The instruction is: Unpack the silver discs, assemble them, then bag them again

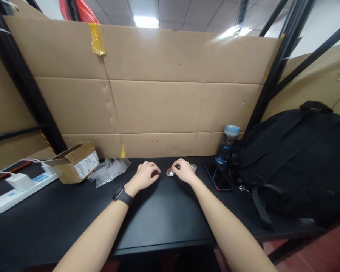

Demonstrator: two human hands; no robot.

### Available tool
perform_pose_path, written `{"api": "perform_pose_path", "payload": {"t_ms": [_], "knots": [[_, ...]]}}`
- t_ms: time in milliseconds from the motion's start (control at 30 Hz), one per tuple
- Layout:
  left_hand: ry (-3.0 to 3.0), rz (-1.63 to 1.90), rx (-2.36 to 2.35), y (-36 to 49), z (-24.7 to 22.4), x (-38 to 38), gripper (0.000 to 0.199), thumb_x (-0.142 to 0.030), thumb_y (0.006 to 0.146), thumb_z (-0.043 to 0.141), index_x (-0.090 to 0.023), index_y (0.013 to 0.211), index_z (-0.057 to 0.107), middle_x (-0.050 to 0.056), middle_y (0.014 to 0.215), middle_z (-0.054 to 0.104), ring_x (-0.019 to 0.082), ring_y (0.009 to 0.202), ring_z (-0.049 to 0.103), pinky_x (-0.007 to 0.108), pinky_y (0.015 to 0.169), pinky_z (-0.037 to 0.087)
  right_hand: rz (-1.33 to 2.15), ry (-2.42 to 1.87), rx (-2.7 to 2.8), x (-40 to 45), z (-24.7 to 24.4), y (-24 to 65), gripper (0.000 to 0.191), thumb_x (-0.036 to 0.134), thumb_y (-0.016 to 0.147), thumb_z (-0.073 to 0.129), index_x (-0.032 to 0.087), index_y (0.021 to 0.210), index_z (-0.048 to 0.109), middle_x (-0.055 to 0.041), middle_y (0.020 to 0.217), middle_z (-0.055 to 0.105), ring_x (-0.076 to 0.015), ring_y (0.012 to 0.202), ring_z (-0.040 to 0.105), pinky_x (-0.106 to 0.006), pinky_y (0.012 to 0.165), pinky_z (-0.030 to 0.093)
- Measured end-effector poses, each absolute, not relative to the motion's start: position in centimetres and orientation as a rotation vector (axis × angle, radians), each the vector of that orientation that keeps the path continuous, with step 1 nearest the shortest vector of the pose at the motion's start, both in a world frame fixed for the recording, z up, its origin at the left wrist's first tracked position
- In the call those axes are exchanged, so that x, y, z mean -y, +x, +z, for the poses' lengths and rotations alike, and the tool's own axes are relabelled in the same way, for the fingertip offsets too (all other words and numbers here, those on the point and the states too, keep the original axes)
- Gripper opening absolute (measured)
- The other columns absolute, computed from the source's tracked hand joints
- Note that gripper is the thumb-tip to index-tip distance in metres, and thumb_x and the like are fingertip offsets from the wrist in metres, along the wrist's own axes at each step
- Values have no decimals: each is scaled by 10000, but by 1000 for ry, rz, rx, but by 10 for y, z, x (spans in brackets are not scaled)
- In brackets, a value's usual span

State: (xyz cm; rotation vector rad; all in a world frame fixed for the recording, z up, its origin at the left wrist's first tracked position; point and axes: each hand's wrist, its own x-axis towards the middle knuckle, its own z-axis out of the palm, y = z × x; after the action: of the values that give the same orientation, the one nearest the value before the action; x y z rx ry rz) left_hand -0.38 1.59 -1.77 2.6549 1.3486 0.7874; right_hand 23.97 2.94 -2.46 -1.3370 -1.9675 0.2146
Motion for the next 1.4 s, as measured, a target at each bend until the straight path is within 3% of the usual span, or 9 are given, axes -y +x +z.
{"api": "perform_pose_path", "payload": {"t_ms": [133, 333, 467, 833, 1067, 1200, 1400], "knots": [[2659, 784, -1487, -18, -17, -23, 158, -234, 775, 698, -288, 918, 735, 54, 1053, 690, 290, 1074, 540, 420, 920, 391, 83, -1561, 1913, -32, -15, 261, 100, 222, 833, 637, 216, 901, 709, -62, 1005, 665, -211, 981, 614, -322, 855, 453], [2596, 759, -1571, -31, -14, -29, 219, -370, 691, 809, -300, 892, 756, 45, 1041, 694, 312, 1067, 546, 419, 899, 400, 72, -1997, 1894, -32, -11, 291, 436, 303, 746, 719, 252, 1176, 670, -116, 1242, 649, -341, 1156, 578, -479, 934, 418], [2583, 711, -1537, -35, -14, -33, 169, -324, 643, 841, -306, 797, 773, 35, 1012, 699, 312, 1059, 553, 413, 905, 406, 149, -2035, 1896, -34, -13, 297, 379, 242, 763, 678, 291, 1139, 687, -78, 1212, 690, -311, 1148, 610, -455, 935, 418], [2612, 696, -1531, -32, -19, -33, 55, -291, 681, 811, -297, 706, 763, 39, 961, 696, 294, 1030, 569, 389, 887, 430, 161, -2048, 1854, -34, -11, 302, 215, 265, 824, 638, 288, 1020, 722, -76, 1142, 727, -281, 1087, 651, -419, 908, 435], [2612, 697, -1540, -30, -18, -30, 85, -335, 715, 798, -286, 759, 743, 38, 978, 694, 300, 1038, 555, 404, 882, 413, 169, -2050, 1853, -33, -8, 303, 246, 255, 814, 643, 292, 1048, 711, -68, 1163, 722, -272, 1105, 647, -403, 898, 440], [2621, 753, -1479, -29, -19, -29, 156, -254, 694, 811, -297, 833, 754, 43, 1020, 677, 293, 1056, 530, 407, 901, 395, 173, -2060, 1854, -33, -7, 303, 235, 245, 793, 670, 280, 1021, 718, -71, 1152, 723, -266, 1088, 653, -383, 881, 445], [2655, 690, -1465, -23, -20, -27, 55, -228, 760, 760, -280, 772, 749, 42, 1040, 664, 279, 1072, 515, 410, 893, 373, 163, -2062, 1857, -31, -4, 304, 275, 193, 755, 697, 282, 1015, 714, -65, 1109, 733, -272, 1080, 656, -387, 881, 441]]}}
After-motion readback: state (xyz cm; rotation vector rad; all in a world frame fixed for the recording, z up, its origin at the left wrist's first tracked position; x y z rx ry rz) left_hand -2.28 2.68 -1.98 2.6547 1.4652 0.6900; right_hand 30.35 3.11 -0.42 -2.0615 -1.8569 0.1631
